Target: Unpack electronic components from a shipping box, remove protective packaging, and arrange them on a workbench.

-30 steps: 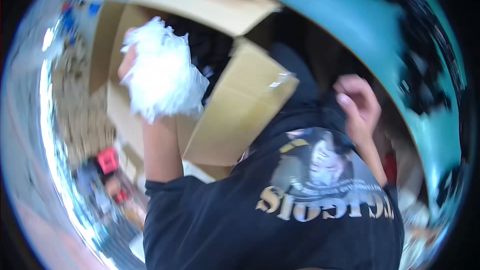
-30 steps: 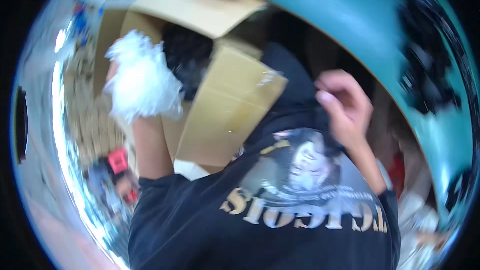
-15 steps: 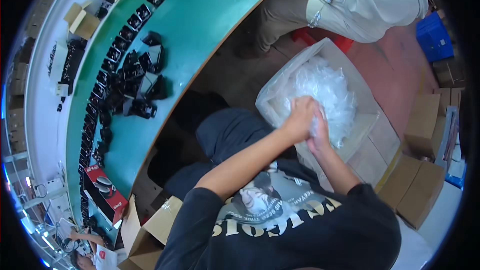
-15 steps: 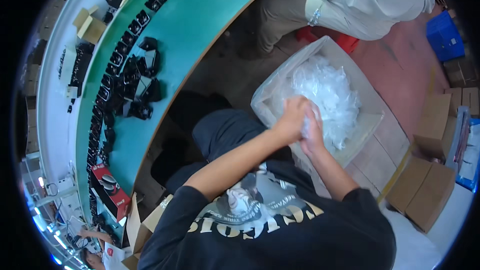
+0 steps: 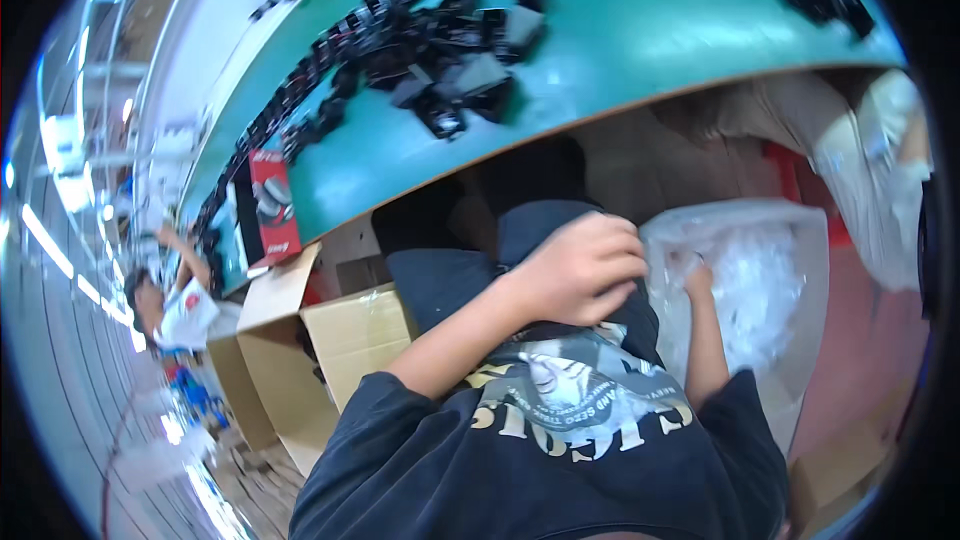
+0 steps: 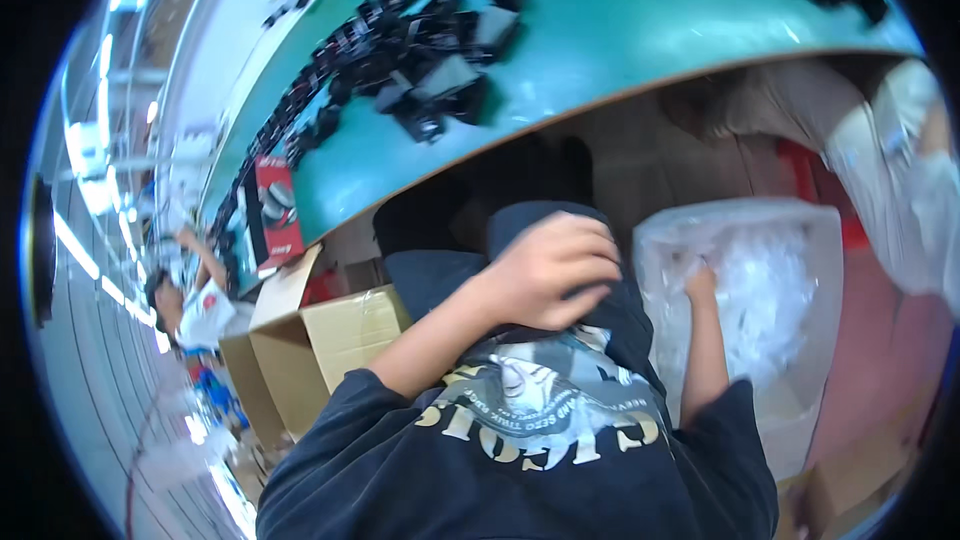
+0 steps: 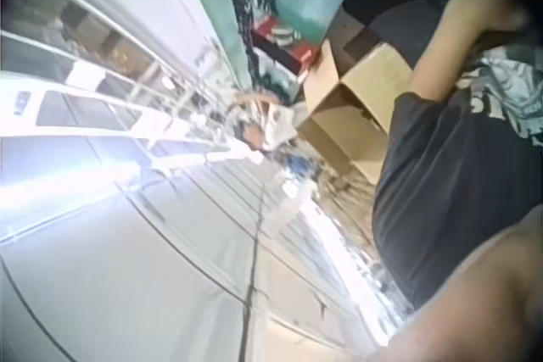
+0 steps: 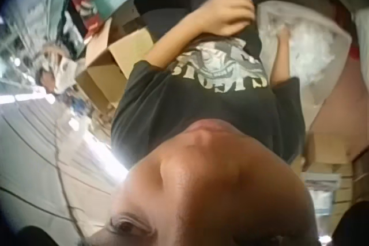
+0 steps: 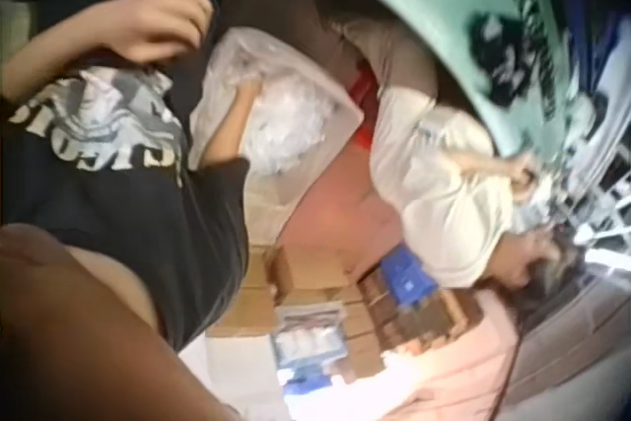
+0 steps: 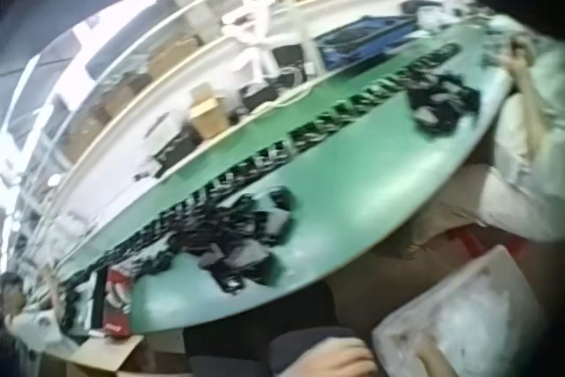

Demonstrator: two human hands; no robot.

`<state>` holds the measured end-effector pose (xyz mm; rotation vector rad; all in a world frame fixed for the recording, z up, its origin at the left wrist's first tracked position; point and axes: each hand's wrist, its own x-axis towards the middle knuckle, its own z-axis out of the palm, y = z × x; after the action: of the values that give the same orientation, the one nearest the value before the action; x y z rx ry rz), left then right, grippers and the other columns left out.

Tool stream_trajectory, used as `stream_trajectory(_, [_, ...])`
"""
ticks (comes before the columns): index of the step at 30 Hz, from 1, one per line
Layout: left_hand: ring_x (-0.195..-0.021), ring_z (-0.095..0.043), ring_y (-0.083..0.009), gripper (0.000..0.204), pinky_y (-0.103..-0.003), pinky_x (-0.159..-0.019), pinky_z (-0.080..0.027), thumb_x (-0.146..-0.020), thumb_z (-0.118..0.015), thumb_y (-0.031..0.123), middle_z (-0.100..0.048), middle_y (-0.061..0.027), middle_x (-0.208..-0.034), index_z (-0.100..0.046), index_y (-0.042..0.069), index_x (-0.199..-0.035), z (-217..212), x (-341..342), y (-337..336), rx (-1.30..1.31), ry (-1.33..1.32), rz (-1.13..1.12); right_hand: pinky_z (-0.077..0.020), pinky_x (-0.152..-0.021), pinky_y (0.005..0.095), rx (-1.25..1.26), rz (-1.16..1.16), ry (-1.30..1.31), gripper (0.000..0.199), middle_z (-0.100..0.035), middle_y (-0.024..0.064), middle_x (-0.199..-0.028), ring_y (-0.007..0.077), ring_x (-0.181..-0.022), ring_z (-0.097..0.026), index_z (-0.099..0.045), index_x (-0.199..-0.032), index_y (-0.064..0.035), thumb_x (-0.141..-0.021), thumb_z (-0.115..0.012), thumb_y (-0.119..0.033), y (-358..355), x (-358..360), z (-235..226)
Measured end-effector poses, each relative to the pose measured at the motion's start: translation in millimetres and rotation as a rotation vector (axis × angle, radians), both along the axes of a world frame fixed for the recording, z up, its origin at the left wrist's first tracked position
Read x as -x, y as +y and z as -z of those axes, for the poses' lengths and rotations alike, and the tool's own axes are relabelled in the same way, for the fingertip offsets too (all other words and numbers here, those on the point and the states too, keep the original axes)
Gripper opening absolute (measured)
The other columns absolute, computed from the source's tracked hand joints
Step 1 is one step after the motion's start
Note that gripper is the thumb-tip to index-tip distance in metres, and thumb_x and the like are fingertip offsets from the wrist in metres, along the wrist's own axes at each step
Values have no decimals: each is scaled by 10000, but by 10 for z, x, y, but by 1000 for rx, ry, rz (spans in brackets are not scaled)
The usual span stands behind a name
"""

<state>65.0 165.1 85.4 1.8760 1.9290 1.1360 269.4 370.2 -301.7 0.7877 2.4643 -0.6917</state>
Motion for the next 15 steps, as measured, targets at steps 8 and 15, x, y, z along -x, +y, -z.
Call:
stream_trajectory(8, [-1332,-219,-469,824,-634,-1022,-232,-656,-753,370,-229,-211,-1474,-399,147,-1365,-277,1256,-1037,75,490,-998,-380,-1040,425,47,27,184,607,-375,258,-1429,433,-1297,-386,-468,-1352,-38,-772,-636,-95,235,-414,-1745])
stream_trajectory(15, [-1394,-28,-524,956,-775,-970,-105,-683,-728,537,-83,-211,-1540,-296,144,-1439,282,1420,-127,131,555,-1118,-290,-1119,397,189,71,238,658,-198,216,-1554,363,-1427,-235,-423,-1422,-85,-796,-622,-43,405,-515,-2451])
